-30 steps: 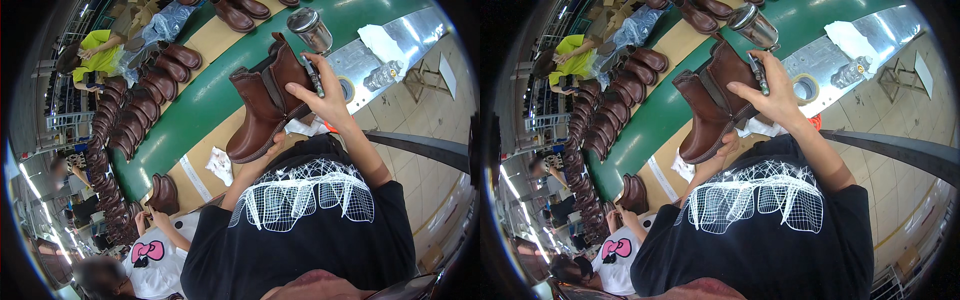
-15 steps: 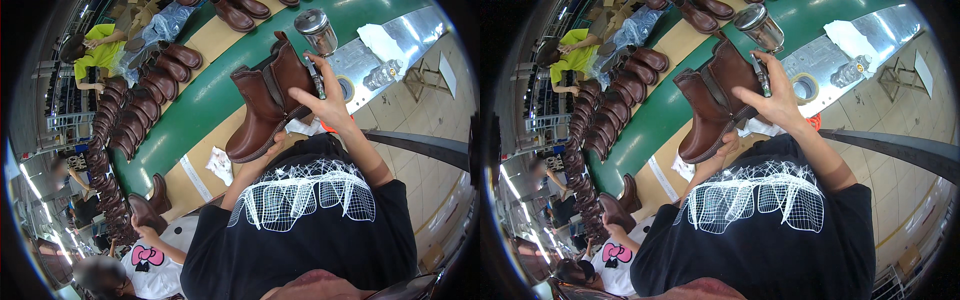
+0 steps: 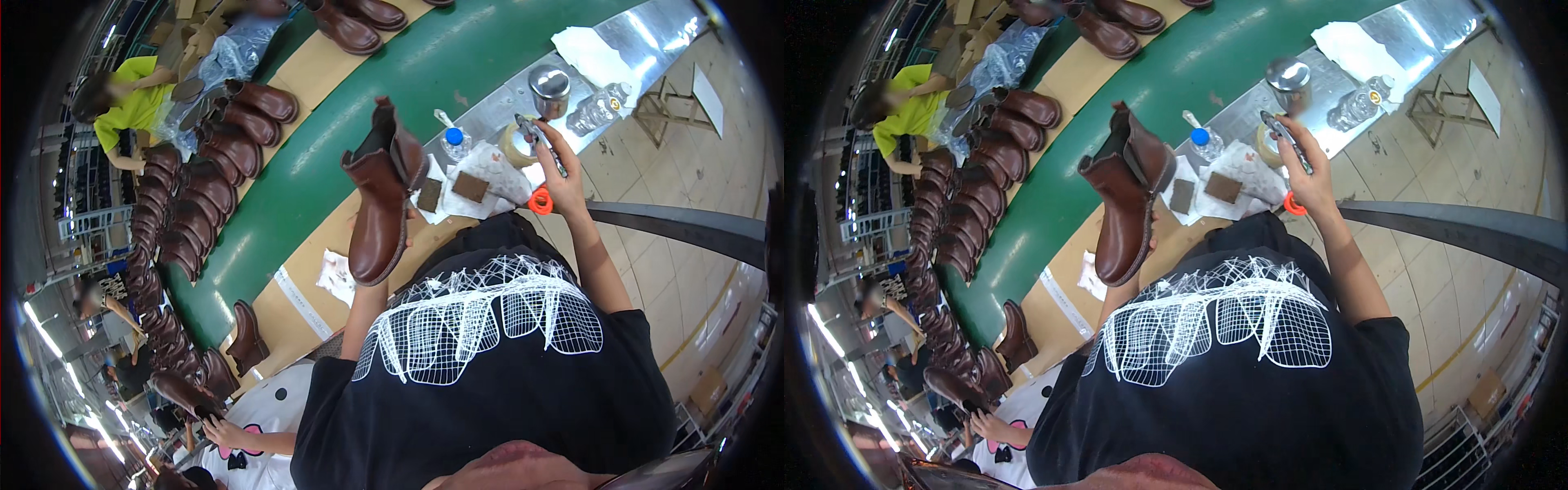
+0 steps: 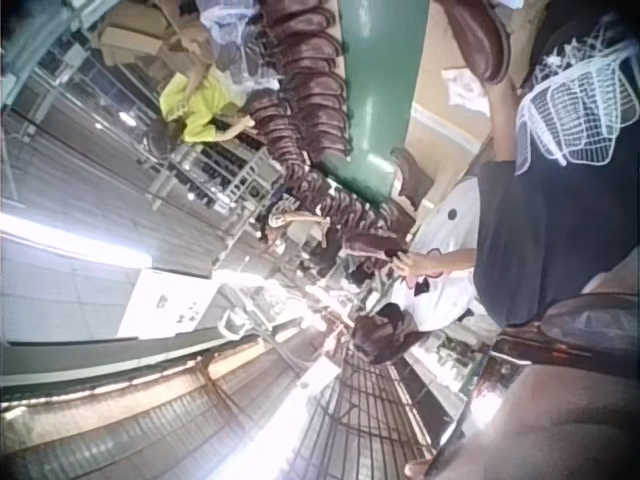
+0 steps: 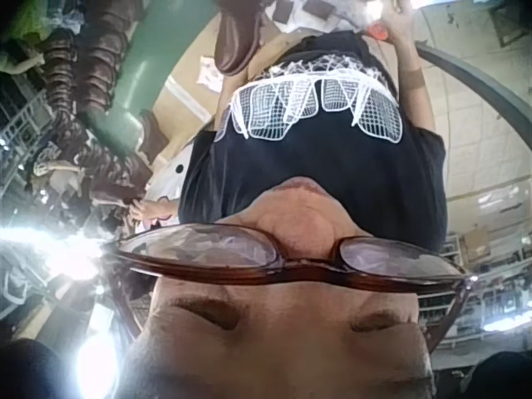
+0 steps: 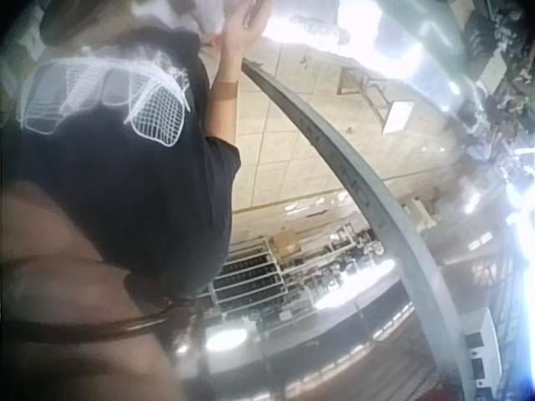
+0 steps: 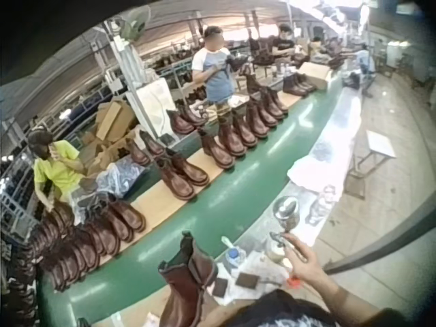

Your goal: Spraying a finish or protective coating on leather boots and inspecting them on an assembly line.

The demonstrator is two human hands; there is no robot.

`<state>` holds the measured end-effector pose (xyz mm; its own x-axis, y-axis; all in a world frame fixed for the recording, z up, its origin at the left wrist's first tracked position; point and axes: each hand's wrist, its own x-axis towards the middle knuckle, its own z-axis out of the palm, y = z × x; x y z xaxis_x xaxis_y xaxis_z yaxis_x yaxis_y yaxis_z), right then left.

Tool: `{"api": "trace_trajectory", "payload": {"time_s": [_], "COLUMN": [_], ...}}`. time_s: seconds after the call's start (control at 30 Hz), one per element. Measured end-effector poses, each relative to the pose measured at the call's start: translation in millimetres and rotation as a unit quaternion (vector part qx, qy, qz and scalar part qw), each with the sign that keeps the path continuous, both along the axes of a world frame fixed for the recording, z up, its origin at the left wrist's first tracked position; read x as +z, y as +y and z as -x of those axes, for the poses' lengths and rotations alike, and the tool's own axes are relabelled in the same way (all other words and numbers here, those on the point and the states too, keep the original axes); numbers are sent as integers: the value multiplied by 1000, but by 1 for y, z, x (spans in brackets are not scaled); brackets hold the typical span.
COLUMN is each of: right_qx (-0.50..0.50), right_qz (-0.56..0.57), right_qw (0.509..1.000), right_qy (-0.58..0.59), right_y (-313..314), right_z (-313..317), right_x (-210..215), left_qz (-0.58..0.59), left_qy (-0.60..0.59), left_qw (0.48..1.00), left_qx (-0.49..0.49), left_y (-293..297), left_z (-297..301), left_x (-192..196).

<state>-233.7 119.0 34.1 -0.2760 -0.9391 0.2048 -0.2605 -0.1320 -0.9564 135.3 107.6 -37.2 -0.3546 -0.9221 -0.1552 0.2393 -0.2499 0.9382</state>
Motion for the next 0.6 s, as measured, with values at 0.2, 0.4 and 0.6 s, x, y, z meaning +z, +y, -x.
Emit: {"api": "trace_trajectory", "payload": {"time_s": [0.2,0.4,0.6], "right_qx": [-57,-88,-149], "right_qz": [-44,49,35], "right_qw": [997,968,927], "right_qy": [13,232,341], "right_y": [15,17,25], "right_z": [14,16,6], "right_x": [-26,-82,-85], "left_qz": [-264,-290,-61], "left_qy": [277,99,-102], "left_qw": [923,942,971], "left_qx": [41,136,207], "left_y": [17,27,31], "left_z": [-21,-51,-45], "left_x": [-23,-91,-59]}}
